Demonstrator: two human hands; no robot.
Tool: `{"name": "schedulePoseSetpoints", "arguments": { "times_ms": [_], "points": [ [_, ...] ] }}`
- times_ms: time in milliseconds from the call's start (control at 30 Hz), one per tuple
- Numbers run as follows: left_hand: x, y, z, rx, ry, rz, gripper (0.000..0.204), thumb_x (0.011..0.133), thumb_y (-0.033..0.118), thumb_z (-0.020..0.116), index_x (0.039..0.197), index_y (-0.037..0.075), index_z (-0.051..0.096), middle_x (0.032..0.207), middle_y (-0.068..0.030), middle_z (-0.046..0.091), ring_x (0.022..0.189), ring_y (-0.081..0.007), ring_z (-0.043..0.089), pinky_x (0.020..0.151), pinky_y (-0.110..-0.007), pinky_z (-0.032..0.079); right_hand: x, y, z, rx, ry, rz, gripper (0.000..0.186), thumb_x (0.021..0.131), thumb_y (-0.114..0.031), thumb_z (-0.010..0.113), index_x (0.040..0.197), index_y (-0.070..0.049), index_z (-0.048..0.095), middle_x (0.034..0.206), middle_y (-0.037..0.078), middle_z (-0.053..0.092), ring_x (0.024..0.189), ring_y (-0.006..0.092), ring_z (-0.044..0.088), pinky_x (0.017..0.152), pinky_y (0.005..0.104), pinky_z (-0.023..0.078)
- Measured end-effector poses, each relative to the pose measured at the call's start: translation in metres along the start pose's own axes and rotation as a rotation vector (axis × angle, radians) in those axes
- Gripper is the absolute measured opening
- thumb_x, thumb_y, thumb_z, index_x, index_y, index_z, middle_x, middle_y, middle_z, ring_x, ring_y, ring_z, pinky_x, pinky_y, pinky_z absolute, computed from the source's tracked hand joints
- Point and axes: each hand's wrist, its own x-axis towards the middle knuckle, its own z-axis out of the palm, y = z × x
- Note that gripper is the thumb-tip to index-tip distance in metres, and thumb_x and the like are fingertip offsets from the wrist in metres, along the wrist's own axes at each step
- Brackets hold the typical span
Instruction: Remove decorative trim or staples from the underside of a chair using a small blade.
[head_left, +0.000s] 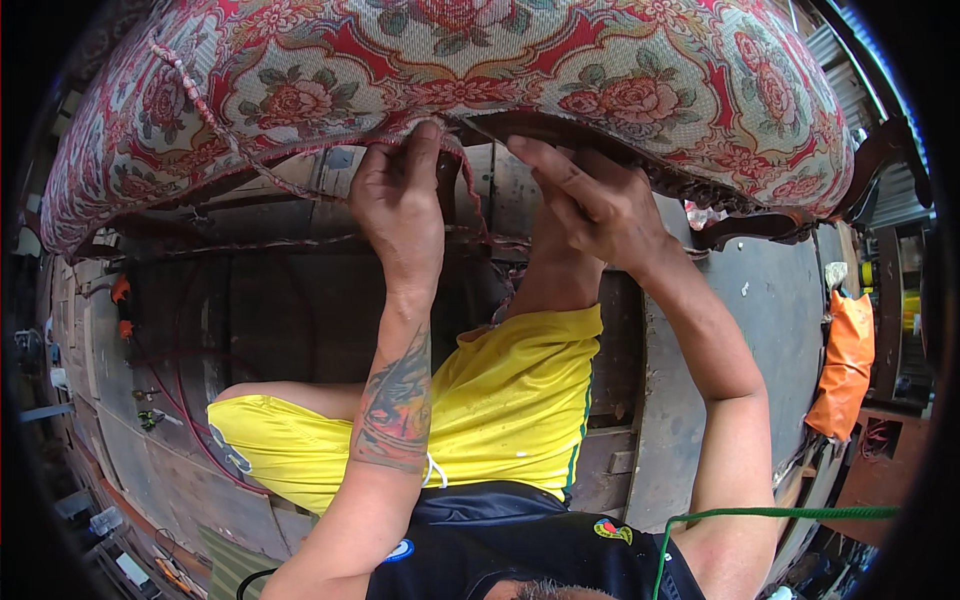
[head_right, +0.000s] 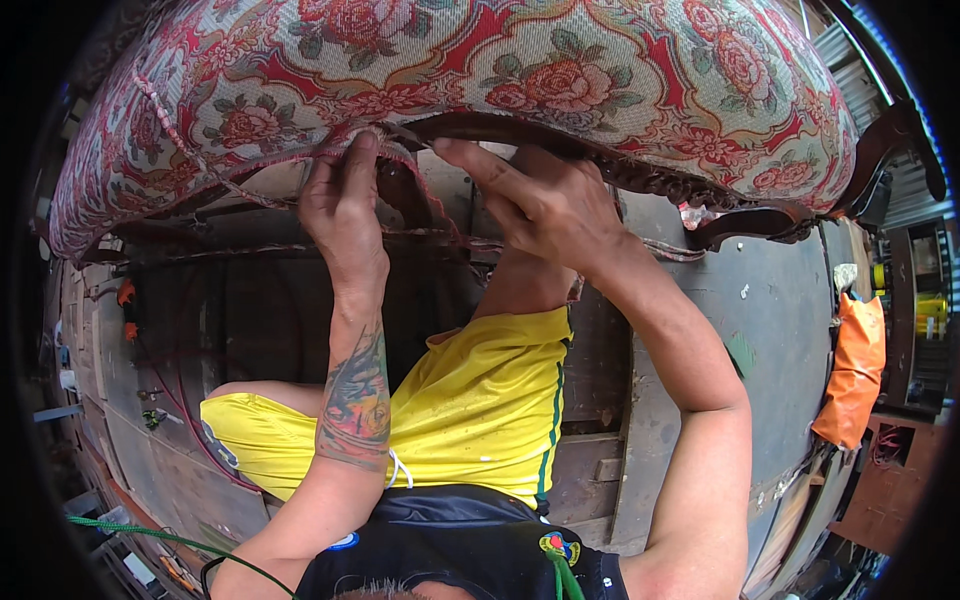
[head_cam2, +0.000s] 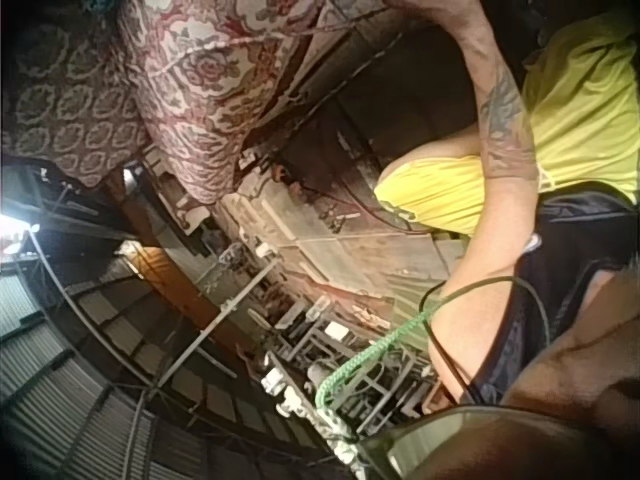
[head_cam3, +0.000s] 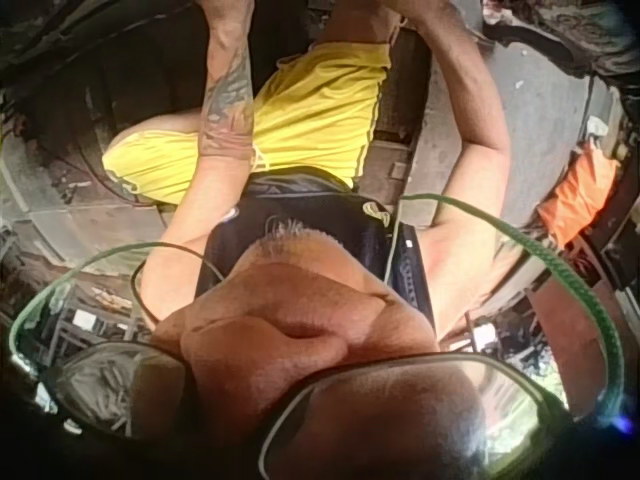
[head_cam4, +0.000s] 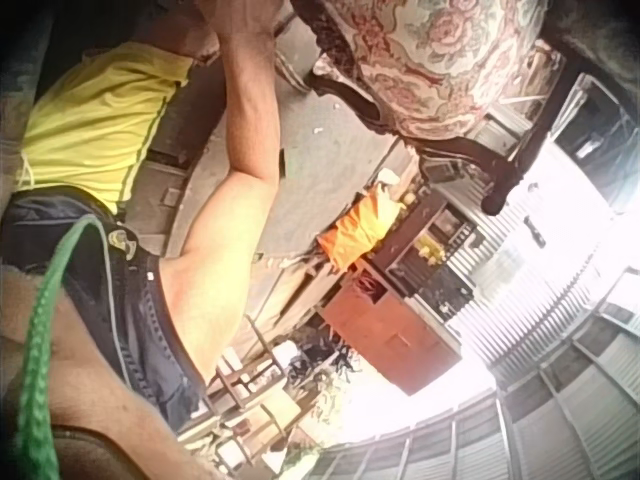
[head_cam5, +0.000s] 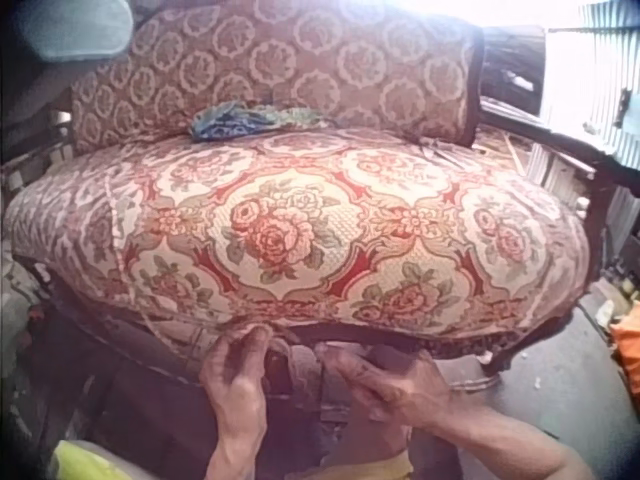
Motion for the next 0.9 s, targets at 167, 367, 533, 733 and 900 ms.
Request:
{"name": "schedulePoseSetpoints", "arguments": {
  "times_ms": [167,367,533,733,900],
  "points": [
    [0.003,0.012,-0.006,-0.004,-0.05,-0.078,0.021,0.098,0.017,0.073,0.087,0.001,0.067,0.072,0.0045,0.056,0.063,-0.0058,0.044,0.058,-0.024,0.033,0.001,-0.008,-0.017,-0.003,-0.069,-0.077,0.079,0.082,-0.013,0.075,0.153,-0.041,0.053,0.073,0.007,0.054,0.06,0.0267,0.059,0.055,0.0427,0.055],
    [-0.003,0.014,0.004,-0.149,0.032,-0.203,0.02,0.097,0.018,0.072,0.093,-0.001,0.068,0.074,0.0054,0.056,0.064,-0.0064,0.044,0.06,-0.025,0.034,0.025,-0.014,-0.04,-0.109,-0.168,-0.12,0.079,0.087,-0.019,0.074,0.157,-0.043,0.047,0.07,0.006,0.053,0.058,0.0252,0.06,0.053,0.0408,0.055],
    [-0.004,0.004,0.003,-0.069,-0.001,-0.068,0.014,0.101,0.011,0.067,0.096,-0.002,0.067,0.084,-0.0002,0.065,0.072,-0.0072,0.055,0.067,-0.025,0.045,0.049,-0.019,-0.048,-0.32,-0.318,-0.181,0.07,0.097,-0.028,0.065,0.16,-0.045,0.041,0.069,0.007,0.056,0.059,0.0248,0.064,0.053,0.0394,0.055],
    [-0.009,0.015,0.007,-0.233,0.054,-0.205,0.018,0.102,0.012,0.068,0.094,-0.003,0.065,0.086,-0.0023,0.066,0.078,-0.0078,0.056,0.073,-0.026,0.047,0.063,-0.023,-0.048,-0.35,-0.346,-0.185,0.069,0.1,-0.028,0.062,0.162,-0.045,0.038,0.067,0.007,0.057,0.058,0.0235,0.065,0.052,0.0394,0.055],
    [-0.003,-0.007,-0.001,-0.155,0.055,-0.12,0.02,0.102,0.014,0.069,0.094,-0.004,0.065,0.086,-0.0026,0.066,0.078,-0.0068,0.053,0.071,-0.026,0.046,0.069,-0.027,-0.05,-0.4,-0.429,-0.182,0.072,0.098,-0.024,0.062,0.162,-0.045,0.037,0.065,0.006,0.057,0.057,0.0229,0.064,0.051,0.0397,0.055]
  ]
}}
